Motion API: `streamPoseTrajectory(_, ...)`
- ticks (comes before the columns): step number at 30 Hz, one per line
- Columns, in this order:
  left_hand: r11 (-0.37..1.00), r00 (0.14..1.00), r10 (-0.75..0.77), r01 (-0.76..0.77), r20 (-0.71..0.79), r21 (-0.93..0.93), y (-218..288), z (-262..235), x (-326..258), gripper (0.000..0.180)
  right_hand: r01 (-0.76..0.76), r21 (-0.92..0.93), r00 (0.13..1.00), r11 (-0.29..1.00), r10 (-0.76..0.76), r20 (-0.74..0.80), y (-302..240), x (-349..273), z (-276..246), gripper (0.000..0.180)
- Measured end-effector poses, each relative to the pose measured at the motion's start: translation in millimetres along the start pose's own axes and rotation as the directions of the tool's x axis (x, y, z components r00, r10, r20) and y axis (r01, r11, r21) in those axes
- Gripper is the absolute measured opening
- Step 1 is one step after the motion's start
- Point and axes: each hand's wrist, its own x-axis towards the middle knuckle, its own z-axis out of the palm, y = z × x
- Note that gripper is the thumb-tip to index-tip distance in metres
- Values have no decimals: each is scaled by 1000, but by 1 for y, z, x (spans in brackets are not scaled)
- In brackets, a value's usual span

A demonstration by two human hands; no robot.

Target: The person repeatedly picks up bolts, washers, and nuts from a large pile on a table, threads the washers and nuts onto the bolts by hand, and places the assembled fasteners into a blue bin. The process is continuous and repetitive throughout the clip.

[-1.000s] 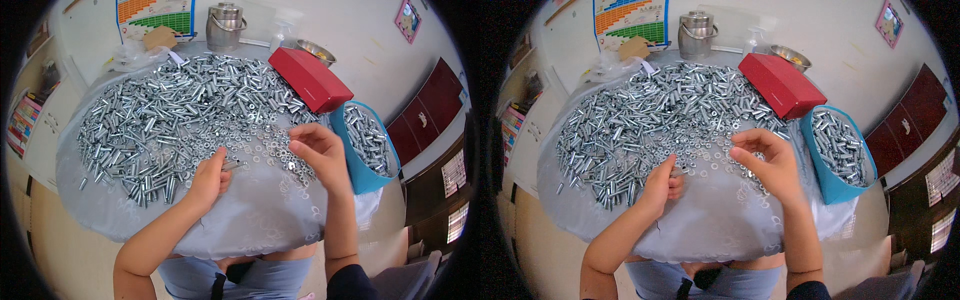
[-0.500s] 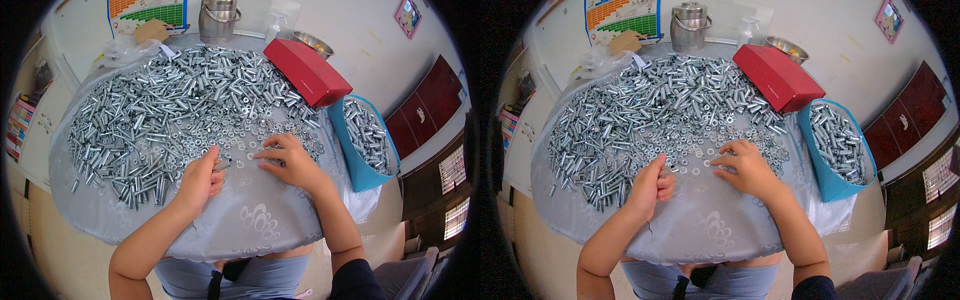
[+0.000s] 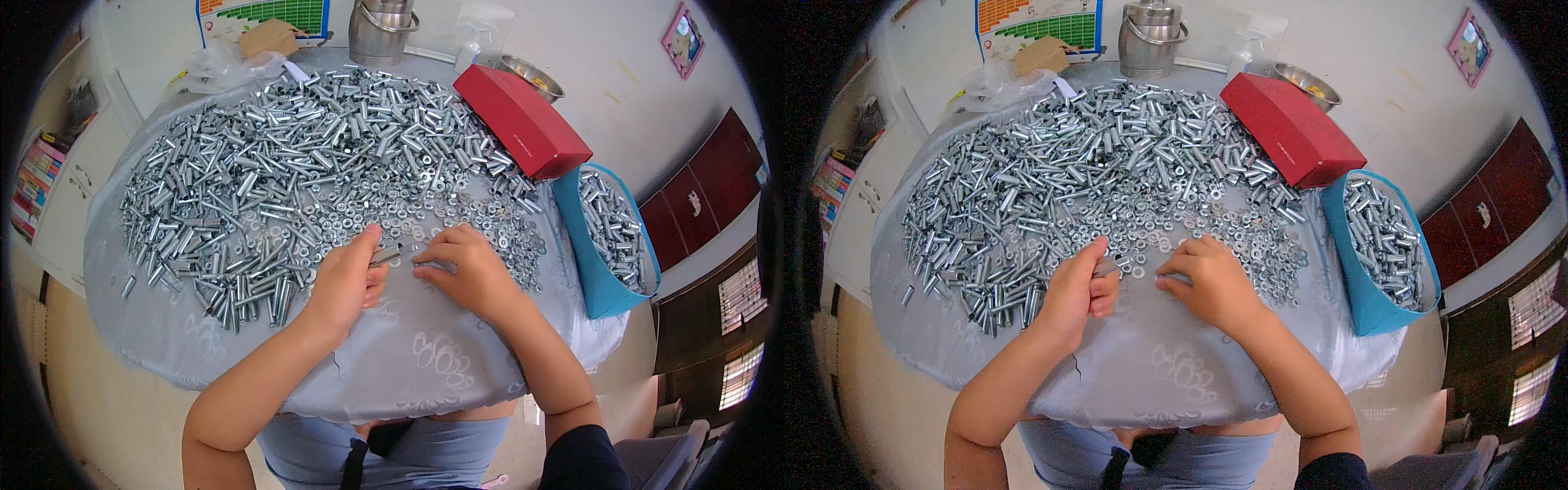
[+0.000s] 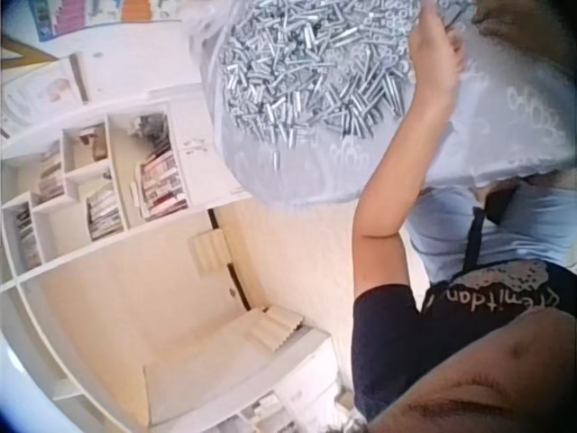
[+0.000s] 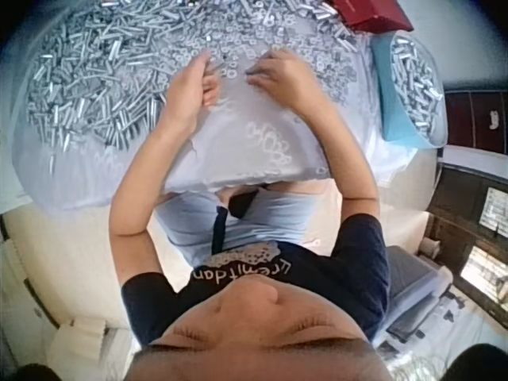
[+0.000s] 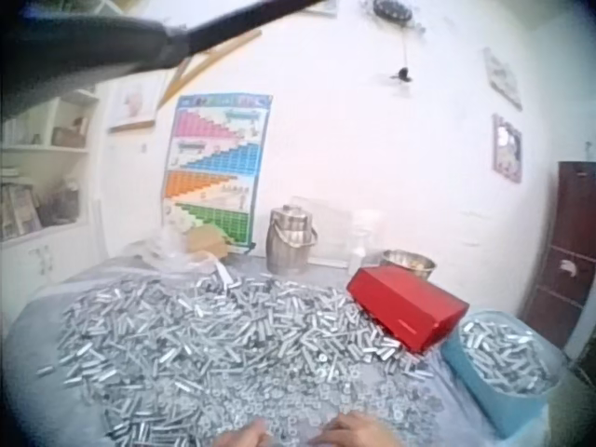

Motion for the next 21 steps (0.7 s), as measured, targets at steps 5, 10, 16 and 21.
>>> streamPoseTrajectory(5, 999, 1000, -24, 23, 11, 28, -2, 0, 1, 50, 111, -85, 992, 990, -115, -47, -3, 1, 2, 10)
streamPoseTrajectory(10, 991, 992, -125, 125, -3, 51, -8, 6, 1, 55, 86, -41, 977, 995, -93, -193, -3, 2, -1, 8)
streamPoseTrajectory(16, 963, 969, -247, 242, 30, 115, -18, 4, 4, 56, -36, 341, 938, 939, 150, -312, -20, -4, -5, 6)
streamPoseTrajectory(21, 967, 970, -241, 238, 31, 88, -20, 5, 5, 56, 143, 131, 918, 981, -82, -387, -24, -5, -6, 10)
